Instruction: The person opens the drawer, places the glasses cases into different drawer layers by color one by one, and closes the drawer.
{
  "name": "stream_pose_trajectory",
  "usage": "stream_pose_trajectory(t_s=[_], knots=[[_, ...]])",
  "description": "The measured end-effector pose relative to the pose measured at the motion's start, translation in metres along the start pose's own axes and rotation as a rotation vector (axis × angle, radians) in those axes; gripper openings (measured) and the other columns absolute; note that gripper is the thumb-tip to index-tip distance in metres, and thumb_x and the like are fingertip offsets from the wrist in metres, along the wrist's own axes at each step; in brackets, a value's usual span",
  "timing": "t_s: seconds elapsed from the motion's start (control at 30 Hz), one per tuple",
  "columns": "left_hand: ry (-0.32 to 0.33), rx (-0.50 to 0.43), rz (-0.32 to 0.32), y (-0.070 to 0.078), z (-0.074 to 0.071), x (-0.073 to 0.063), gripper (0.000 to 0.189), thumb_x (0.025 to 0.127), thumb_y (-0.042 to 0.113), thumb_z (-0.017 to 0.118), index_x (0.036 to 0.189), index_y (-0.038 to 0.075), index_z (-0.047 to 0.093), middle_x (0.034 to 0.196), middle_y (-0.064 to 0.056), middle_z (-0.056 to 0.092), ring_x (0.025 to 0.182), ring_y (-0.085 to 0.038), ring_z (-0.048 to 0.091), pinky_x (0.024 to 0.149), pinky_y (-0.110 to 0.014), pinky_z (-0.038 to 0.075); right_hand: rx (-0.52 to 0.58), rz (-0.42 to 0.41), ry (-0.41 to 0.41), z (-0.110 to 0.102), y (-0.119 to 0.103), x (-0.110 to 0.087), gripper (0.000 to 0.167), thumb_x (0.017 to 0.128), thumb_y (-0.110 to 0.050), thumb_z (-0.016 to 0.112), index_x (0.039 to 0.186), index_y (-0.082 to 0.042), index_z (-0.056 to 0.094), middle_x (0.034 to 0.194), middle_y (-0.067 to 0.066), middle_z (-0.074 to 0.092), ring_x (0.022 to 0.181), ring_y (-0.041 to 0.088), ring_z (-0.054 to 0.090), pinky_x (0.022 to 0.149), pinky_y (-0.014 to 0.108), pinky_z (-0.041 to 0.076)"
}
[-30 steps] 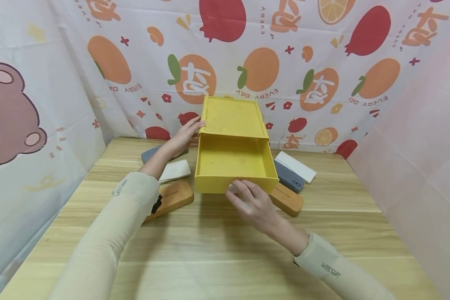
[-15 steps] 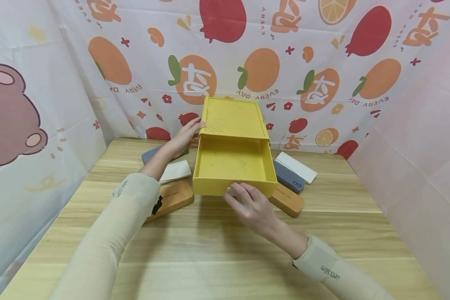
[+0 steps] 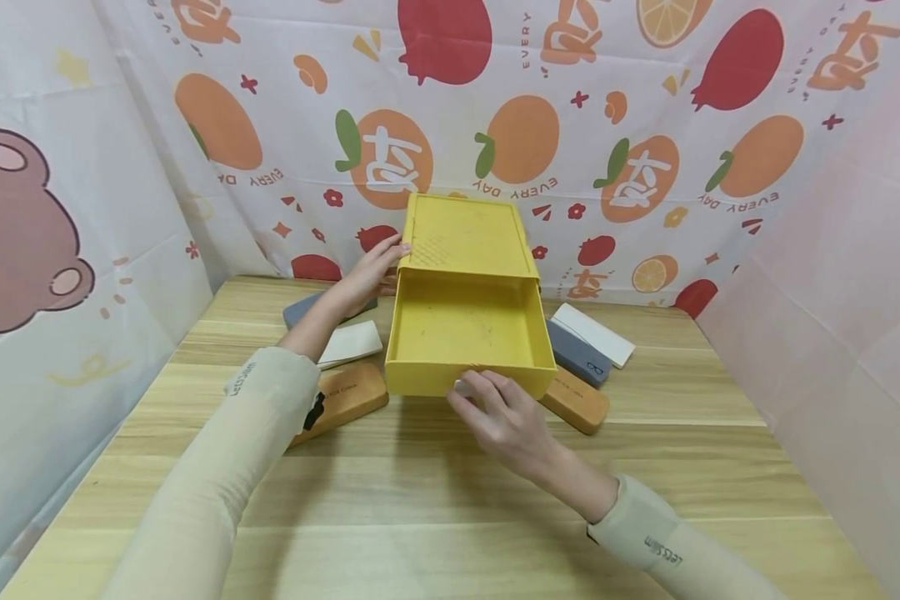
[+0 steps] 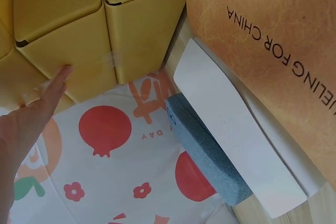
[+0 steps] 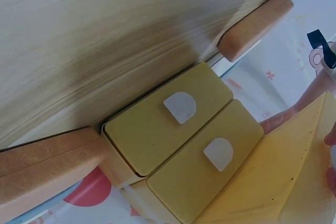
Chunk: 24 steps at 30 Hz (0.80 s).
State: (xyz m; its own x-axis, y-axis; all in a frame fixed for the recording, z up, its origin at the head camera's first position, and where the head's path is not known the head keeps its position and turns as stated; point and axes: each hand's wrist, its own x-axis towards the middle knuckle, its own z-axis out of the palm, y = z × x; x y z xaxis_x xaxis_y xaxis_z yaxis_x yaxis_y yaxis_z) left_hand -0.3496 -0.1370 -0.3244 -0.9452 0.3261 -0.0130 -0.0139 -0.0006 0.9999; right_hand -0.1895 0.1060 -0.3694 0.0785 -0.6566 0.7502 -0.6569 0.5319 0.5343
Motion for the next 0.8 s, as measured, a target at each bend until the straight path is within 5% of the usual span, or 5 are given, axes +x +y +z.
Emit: stream_pose_trajectory(t_s=[0.23, 0.47, 0.6, 0.8], knots=[[0.009, 0.007, -0.001, 0.0, 0.0, -0.001, 0.07, 0.094, 0.04, 0.044, 0.149, 0.018, 0.007, 0.136, -0.022, 0.038, 0.116, -0.039, 0.045, 0.095, -0.051, 0.035, 0.009, 0.002, 0.061, -0.001, 0.003, 0.0, 0.015, 0.085, -0.008, 0.056, 0.089, -0.009, 0.07, 0.1, 0.014, 0.06, 0.082, 0.025, 0.055, 0.064, 0.03, 0.046], [0.011, 0.001, -0.001, -0.001, 0.0, -0.001, 0.07, 0.094, 0.039, 0.044, 0.149, 0.018, 0.007, 0.135, -0.023, 0.038, 0.116, -0.039, 0.044, 0.095, -0.052, 0.034, 0.177, 0.056, 0.22, -0.011, 0.032, 0.007, 0.015, 0.084, -0.013, 0.056, 0.087, -0.005, 0.068, 0.095, 0.016, 0.06, 0.08, 0.028, 0.054, 0.065, 0.032, 0.047], [0.017, 0.023, 0.0, -0.001, -0.001, -0.002, 0.069, 0.094, 0.04, 0.044, 0.149, 0.018, 0.009, 0.134, -0.023, 0.039, 0.115, -0.037, 0.046, 0.093, -0.049, 0.037, 0.225, 0.194, 0.321, -0.019, 0.056, 0.01, 0.013, 0.085, -0.012, 0.057, 0.086, -0.004, 0.067, 0.091, 0.016, 0.06, 0.078, 0.032, 0.053, 0.063, 0.036, 0.044], [0.016, 0.032, -0.003, 0.0, -0.001, -0.001, 0.069, 0.093, 0.041, 0.044, 0.149, 0.019, 0.01, 0.135, -0.022, 0.04, 0.113, -0.034, 0.048, 0.092, -0.046, 0.04, 0.283, 0.494, 0.338, -0.022, 0.089, -0.003, 0.015, 0.083, -0.01, 0.057, 0.086, 0.002, 0.065, 0.09, 0.02, 0.057, 0.079, 0.037, 0.05, 0.067, 0.036, 0.039]])
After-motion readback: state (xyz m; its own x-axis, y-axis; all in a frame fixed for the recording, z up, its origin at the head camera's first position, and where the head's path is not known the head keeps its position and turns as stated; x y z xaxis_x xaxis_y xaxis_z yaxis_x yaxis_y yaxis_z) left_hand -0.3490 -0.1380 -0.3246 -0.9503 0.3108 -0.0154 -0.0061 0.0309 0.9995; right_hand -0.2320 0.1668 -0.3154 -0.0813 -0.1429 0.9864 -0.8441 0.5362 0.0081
